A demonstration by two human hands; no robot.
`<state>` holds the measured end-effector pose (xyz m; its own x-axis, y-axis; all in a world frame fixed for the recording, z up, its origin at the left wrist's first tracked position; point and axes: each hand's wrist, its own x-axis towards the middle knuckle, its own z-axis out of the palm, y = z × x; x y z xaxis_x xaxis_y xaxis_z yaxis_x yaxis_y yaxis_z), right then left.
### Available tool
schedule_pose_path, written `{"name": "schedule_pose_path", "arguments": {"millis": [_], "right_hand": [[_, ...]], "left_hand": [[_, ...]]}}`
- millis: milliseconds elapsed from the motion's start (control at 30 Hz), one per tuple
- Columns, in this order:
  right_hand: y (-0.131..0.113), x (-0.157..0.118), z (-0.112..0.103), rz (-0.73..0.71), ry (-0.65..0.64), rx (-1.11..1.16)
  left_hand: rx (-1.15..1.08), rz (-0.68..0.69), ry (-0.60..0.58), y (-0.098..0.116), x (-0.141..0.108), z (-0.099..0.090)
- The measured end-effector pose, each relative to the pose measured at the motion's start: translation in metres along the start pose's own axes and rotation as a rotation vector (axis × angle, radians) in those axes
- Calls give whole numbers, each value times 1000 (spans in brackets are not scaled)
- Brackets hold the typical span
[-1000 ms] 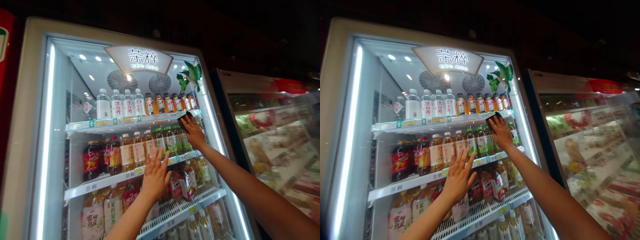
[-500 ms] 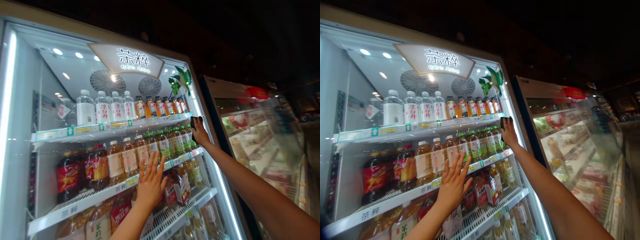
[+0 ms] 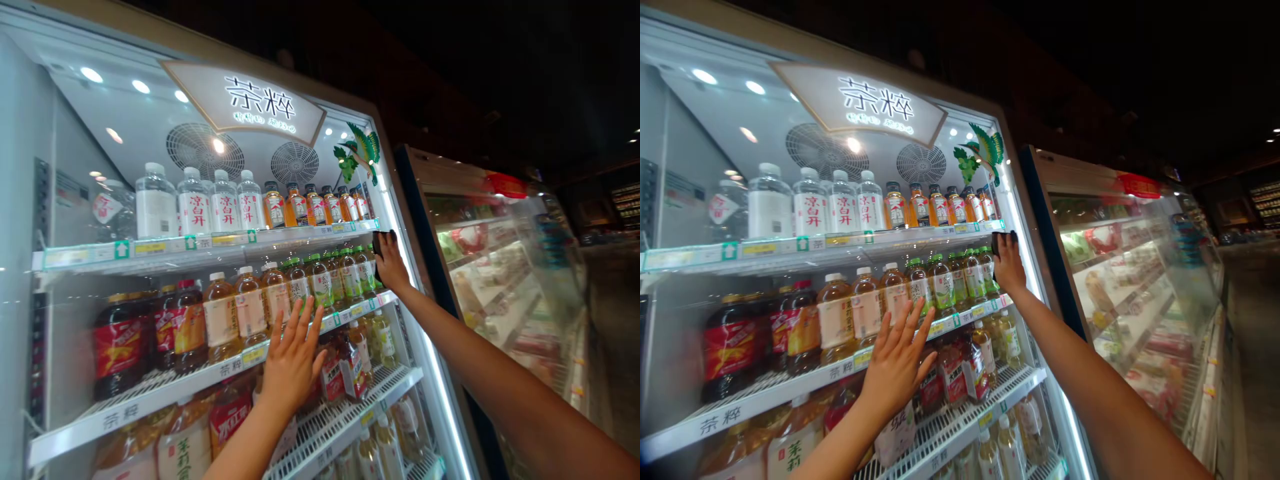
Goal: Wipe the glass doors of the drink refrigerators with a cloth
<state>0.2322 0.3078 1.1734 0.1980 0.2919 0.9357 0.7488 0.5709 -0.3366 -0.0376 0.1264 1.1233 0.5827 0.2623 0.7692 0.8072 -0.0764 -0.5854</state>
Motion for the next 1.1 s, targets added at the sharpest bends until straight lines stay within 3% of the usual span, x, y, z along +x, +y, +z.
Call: {"name": "schedule_pose_path", "arguments": {"millis": [67, 167, 267, 400, 500, 600, 667, 833, 900, 1033, 1100], "right_hand": [[4, -15, 3, 52, 26, -2], [-1, -30, 6, -59, -23, 29], [6, -10, 1, -156, -82, 72], [59, 18, -7, -71, -57, 85], [102, -2, -4, -26, -24, 37], [123, -21, 0, -56, -19, -26], [128, -9, -1, -84, -47, -50], [140, 53, -15, -119, -144, -65], [150, 43, -17, -146, -115, -53], [169, -14, -14, -211, -67, -29], [173, -20, -14, -219, -79, -24]], "left_hand": [[7, -1, 3, 0, 1, -2], [14, 21, 10, 4, 11, 1], [18, 44, 9, 15, 27, 11], [27, 43, 0, 35, 38, 25], [42, 38, -26, 46, 37, 32], [53, 29, -33, 54, 41, 36], [53, 59, -26, 59, 50, 39], [52, 89, 5, 70, 83, 53], [59, 63, -1, 73, 90, 59], [78, 40, -28, 77, 91, 67], [89, 42, -46, 78, 90, 68]]}}
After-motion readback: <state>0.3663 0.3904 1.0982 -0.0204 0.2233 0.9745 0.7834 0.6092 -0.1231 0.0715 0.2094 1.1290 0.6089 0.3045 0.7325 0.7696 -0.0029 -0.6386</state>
